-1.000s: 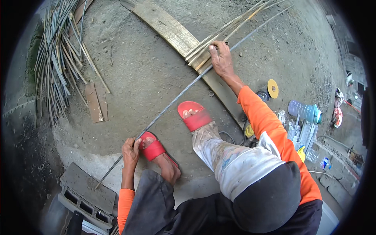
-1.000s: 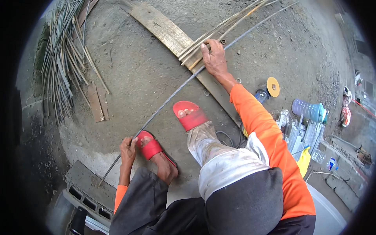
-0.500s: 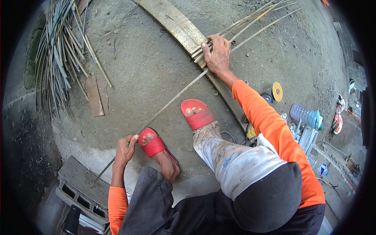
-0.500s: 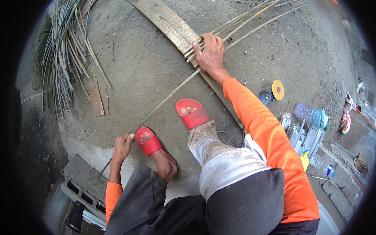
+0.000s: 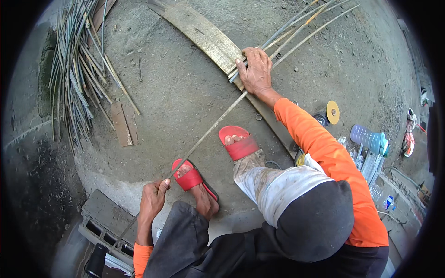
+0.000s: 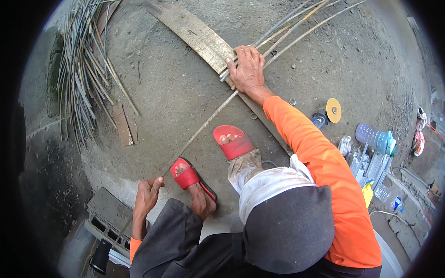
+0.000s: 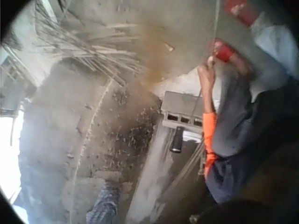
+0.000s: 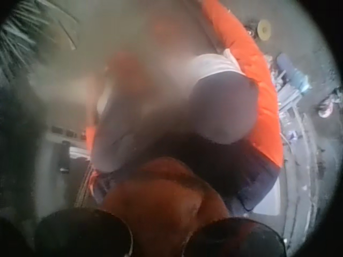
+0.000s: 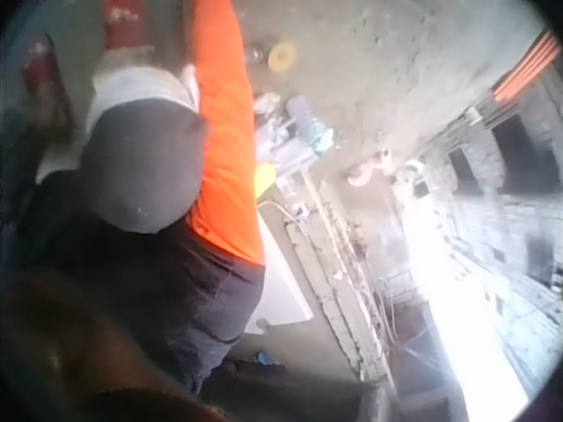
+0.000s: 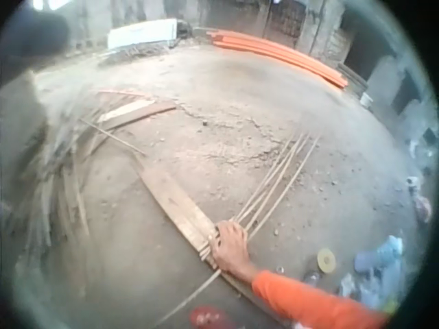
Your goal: The person aligns several steel rods on a wooden plank and uses an angle grinder to cut them. After cutting, the person gathers the cut pieces and places them into a pile.
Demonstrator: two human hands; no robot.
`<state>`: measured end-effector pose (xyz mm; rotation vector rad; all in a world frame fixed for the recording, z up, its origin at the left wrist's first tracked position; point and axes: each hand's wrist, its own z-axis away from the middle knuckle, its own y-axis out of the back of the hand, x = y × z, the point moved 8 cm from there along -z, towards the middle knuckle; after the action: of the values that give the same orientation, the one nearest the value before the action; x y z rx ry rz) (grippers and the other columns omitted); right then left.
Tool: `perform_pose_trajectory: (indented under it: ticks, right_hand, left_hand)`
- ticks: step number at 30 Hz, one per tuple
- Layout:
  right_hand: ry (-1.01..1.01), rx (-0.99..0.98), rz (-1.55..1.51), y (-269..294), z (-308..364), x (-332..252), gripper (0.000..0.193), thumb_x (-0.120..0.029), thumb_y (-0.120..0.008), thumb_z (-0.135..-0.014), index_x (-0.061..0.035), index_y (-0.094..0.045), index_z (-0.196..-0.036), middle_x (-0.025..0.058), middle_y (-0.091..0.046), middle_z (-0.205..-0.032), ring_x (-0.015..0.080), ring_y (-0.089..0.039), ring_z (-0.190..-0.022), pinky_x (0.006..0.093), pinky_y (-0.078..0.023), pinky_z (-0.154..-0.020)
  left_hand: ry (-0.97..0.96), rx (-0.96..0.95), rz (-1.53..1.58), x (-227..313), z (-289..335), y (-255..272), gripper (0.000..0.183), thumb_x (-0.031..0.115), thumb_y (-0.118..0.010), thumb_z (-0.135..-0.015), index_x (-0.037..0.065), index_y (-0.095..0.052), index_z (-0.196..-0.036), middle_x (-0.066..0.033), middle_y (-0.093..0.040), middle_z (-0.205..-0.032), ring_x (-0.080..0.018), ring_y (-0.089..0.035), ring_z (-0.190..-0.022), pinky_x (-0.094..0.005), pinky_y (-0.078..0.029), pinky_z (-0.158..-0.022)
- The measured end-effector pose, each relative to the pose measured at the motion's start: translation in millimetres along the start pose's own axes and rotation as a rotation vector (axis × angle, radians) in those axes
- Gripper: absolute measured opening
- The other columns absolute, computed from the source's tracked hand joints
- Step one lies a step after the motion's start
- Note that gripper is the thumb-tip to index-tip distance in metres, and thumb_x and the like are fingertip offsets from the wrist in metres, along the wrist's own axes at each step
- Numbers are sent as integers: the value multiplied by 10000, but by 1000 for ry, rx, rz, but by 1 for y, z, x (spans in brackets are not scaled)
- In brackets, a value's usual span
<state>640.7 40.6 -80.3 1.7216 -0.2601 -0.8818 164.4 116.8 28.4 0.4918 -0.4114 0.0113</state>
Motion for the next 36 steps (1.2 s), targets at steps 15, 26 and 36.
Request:
perform_pose_trajectory:
  ticks: [15,26,36]
  right_hand:
    - [9,4,0,-8,-9,-8,566,-473,-577,-1014,-80,-560,-1422,113,-538,-1485,321,-367,-1482,549,-208,-1222]
    - [-26,-10,-70,0,-2,15,639,-526,-565,-1015,-53,-550,-1444,130,-557,-1484,327,-369,-1495,530,-221,-1234]
    - [28,22,-132,10,-4,-4,604,-449,-626,-986,-31,-555,-1417,165,-577,-1441,380,-399,-1478,531,-253,-1223]
  left_hand:
    - [-91,35,-364,199,109,77,275,218,-650,-1033,-53,-680,-996,-309,-603,-743,-493,-633,-705,-535,-473,-648]
    - [-332,372,-998,349,91,93,229,265,-699,-959,55,-678,-868,-185,-668,-718,-408,-681,-713,-512,-530,-648]
    - [-157,273,-474,33,-4,47,489,470,-551,-1067,10,-665,-950,-280,-698,-856,-501,-678,-861,-591,-512,-735]
